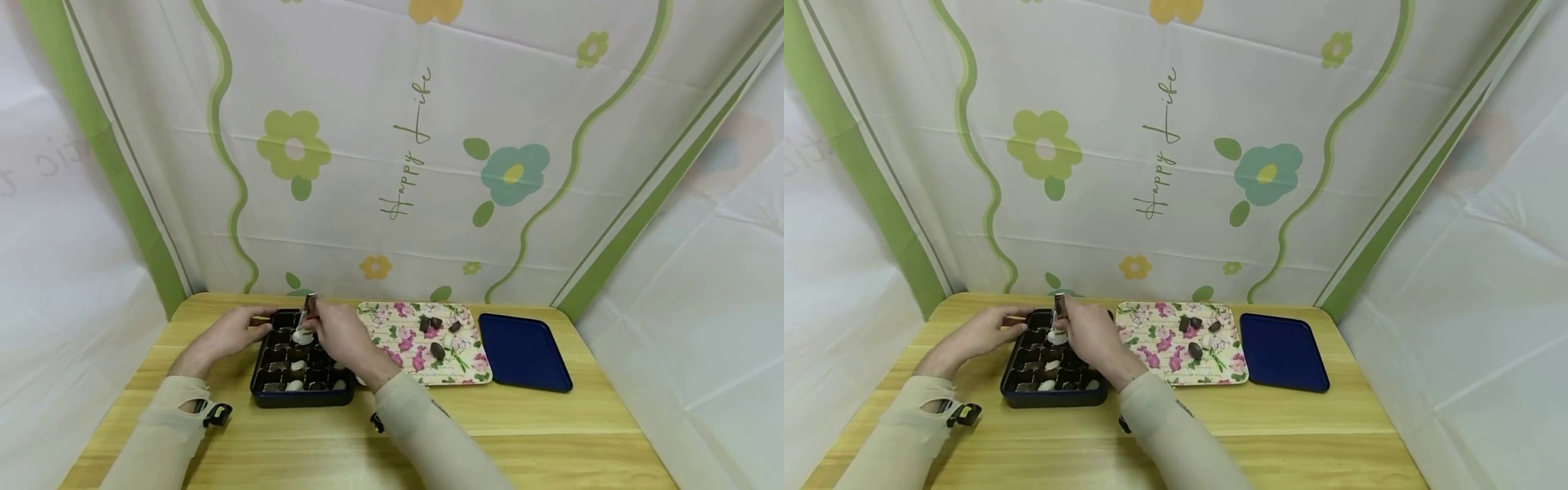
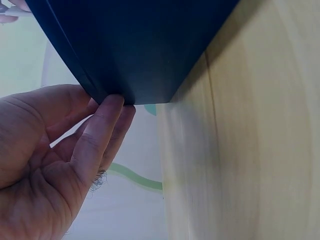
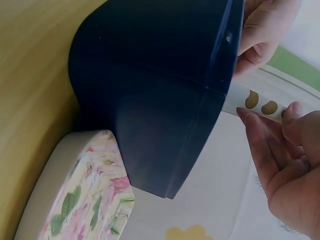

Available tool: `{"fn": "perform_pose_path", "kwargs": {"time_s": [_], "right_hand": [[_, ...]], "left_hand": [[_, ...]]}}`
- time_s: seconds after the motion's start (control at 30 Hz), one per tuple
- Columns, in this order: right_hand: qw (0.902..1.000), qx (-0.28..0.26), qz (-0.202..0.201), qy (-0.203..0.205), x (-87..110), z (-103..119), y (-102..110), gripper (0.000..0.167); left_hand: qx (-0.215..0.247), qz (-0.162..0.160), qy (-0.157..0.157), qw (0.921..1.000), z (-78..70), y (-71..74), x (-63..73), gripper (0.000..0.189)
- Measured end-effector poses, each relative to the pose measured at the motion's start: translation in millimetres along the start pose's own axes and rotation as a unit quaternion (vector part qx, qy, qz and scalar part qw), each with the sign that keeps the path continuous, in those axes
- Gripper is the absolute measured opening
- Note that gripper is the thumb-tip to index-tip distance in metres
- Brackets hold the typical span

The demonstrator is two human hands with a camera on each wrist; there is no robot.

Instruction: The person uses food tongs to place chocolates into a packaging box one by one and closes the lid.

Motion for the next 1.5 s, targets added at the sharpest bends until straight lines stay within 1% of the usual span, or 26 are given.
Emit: {"fn": "perform_pose_path", "kwargs": {"time_s": [0.1,0.13,0.23,0.3,0.33,0.37,0.47,0.57,0.73,0.93,1.13,1.27,1.37,1.43,1.5], "right_hand": [[0.9999,-0.013,0.003,-0.002,-0.7,-0.2,-1.6,0.017],[0.9998,-0.021,0.003,-0.004,-0.6,-0.6,-2.0,0.022],[0.9987,-0.048,0.004,-0.015,0.2,-2.7,-0.9,0.029],[0.9976,-0.064,0.001,-0.025,1.1,-4.8,2.2,0.030],[0.9971,-0.070,-0.002,-0.029,1.8,-6.0,4.4,0.029],[0.9967,-0.075,-0.005,-0.032,2.4,-7.3,6.7,0.024],[0.9956,-0.085,-0.011,-0.040,5.3,-12.3,14.4,0.022],[0.9946,-0.090,-0.018,-0.049,9.7,-18.9,22.5,0.023],[0.9924,-0.093,-0.031,-0.075,19.6,-33.5,37.0,0.024],[0.9893,-0.104,-0.054,-0.087,31.9,-54.8,56.2,0.020],[0.9880,-0.085,-0.072,-0.107,45.8,-78.7,78.1,0.016],[0.9841,-0.073,-0.081,-0.140,56.5,-96.1,94.6,0.017],[0.9801,-0.059,-0.088,-0.168,64.0,-109.2,106.3,0.025],[0.9771,-0.050,-0.090,-0.186,68.7,-117.8,113.2,0.036],[0.9739,-0.044,-0.090,-0.204,73.4,-125.9,119.0,0.052]], "left_hand": [[0.001,0.000,-0.001,1.0000,-0.2,0.2,-0.1,0.045],[0.001,0.001,-0.001,1.0000,-0.5,0.3,0.0,0.045],[-0.002,0.003,0.000,1.0000,-1.3,0.6,0.0,0.045],[-0.002,0.005,0.002,1.0000,-1.6,0.8,0.2,0.046],[-0.002,0.007,0.003,1.0000,-1.6,1.0,0.2,0.046],[-0.002,0.008,0.005,1.0000,-1.3,1.1,0.2,0.046],[0.001,0.010,0.007,0.9999,-1.2,1.2,0.5,0.047],[0.003,0.010,0.005,0.9999,-1.3,1.2,0.5,0.047],[0.006,0.010,0.002,0.9999,-2.0,1.3,1.0,0.047],[0.008,0.010,0.003,0.9999,-2.0,1.6,1.8,0.047],[0.002,0.011,0.006,0.9999,-2.3,1.5,1.8,0.048],[0.000,0.012,0.007,0.9999,-2.5,1.5,1.7,0.048],[0.002,0.012,0.007,0.9999,-2.2,1.5,1.6,0.047],[0.005,0.012,0.007,0.9999,-1.8,1.5,1.5,0.047],[0.008,0.012,0.007,0.9999,-1.3,1.4,1.5,0.047]]}}
Point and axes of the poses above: each hand's wrist, its own x-axis away from the middle knuckle, its own y-axis out of the back of the hand, z = x × y, the point moved 2 cm from there along -x, towards the middle knuckle, and after that the axes turned 7 degrees about -z, right-handed, at the moved point
